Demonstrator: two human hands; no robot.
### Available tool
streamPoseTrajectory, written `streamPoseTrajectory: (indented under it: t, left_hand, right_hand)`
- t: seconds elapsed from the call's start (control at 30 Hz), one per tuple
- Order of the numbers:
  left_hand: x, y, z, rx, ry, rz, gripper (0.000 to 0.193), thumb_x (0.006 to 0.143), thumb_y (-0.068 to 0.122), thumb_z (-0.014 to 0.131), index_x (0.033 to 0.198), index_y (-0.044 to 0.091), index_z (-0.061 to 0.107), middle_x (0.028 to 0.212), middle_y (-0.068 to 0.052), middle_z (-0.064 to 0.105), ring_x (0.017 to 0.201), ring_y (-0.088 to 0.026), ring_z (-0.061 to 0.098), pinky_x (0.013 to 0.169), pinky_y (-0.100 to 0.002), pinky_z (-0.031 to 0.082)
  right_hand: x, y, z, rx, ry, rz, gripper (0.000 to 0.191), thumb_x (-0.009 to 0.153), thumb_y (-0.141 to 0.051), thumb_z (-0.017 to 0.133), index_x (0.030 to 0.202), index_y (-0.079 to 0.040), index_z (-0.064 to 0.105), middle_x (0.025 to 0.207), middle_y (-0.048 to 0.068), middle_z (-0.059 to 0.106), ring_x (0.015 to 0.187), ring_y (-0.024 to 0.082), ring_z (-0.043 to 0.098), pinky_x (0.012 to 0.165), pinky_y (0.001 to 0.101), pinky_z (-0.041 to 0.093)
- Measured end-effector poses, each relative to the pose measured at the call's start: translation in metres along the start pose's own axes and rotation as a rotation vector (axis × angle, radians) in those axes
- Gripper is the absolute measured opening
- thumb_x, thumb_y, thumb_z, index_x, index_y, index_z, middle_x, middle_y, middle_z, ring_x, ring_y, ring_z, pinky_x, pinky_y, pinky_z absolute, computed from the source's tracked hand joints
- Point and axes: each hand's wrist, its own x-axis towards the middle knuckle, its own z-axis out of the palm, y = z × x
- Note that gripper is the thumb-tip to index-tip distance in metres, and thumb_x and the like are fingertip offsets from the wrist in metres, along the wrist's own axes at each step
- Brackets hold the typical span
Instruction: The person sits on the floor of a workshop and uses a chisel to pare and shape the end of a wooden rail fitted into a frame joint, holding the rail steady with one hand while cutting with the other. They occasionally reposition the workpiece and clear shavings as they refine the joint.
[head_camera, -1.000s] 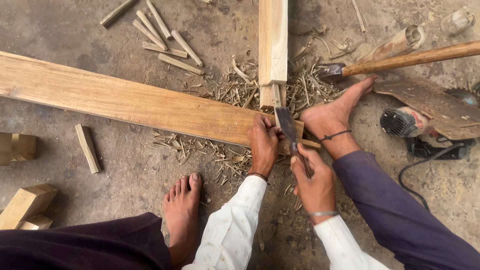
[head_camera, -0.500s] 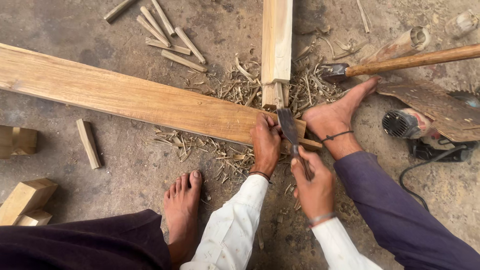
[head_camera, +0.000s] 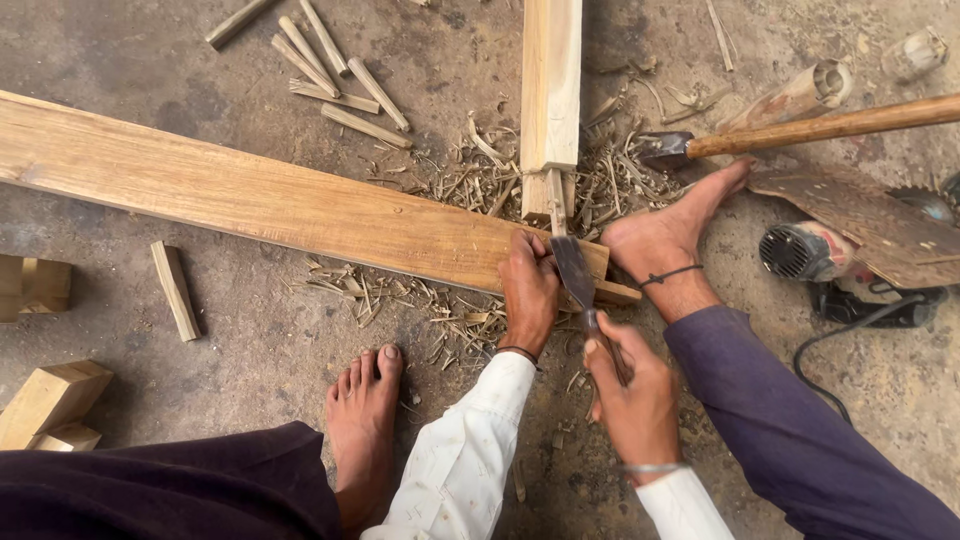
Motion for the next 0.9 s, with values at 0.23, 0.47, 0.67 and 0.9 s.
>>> streamPoseTrajectory:
  t: [0.23,0.47,0.67,0.9]
  left_hand:
    - [-0.001,0.005,0.000,-0.188,-0.055,-0.146,0.017,0.091,-0.016,0.053,0.089,0.000,0.045,0.076,-0.011,0.064,0.067,-0.017,0.071,0.053,-0.032,0.063]
    - [-0.002,0.002,0.003,-0.206,-0.008,-0.049,0.022,0.086,-0.022,0.050,0.092,-0.002,0.046,0.078,-0.011,0.062,0.070,-0.019,0.071,0.053,-0.032,0.061]
    - [0.000,-0.002,0.005,-0.137,-0.036,-0.113,0.021,0.089,-0.021,0.050,0.091,0.000,0.047,0.079,-0.010,0.064,0.070,-0.019,0.074,0.053,-0.029,0.066]
    - [-0.001,0.000,0.004,-0.202,-0.052,-0.121,0.020,0.089,-0.022,0.046,0.091,-0.002,0.046,0.077,-0.012,0.064,0.068,-0.021,0.073,0.054,-0.031,0.064]
  right_hand:
    - [0.003,-0.002,-0.001,0.081,-0.013,-0.075,0.037,0.097,-0.015,0.065,0.132,-0.003,0.065,0.079,0.005,0.071,0.047,0.005,0.053,0.038,0.0254,0.043]
    - [0.012,-0.004,0.012,-0.032,0.067,-0.044,0.036,0.095,-0.015,0.067,0.130,-0.006,0.068,0.075,0.006,0.068,0.046,0.008,0.053,0.038,0.0261,0.041]
    - [0.022,-0.006,0.011,0.012,0.034,-0.039,0.038,0.093,-0.012,0.066,0.130,-0.006,0.068,0.080,0.003,0.074,0.052,0.004,0.060,0.036,0.0241,0.045]
    - [0.037,-0.022,0.013,-0.004,0.051,-0.068,0.037,0.094,-0.012,0.067,0.131,-0.005,0.066,0.079,0.006,0.073,0.045,0.010,0.055,0.038,0.0255,0.042]
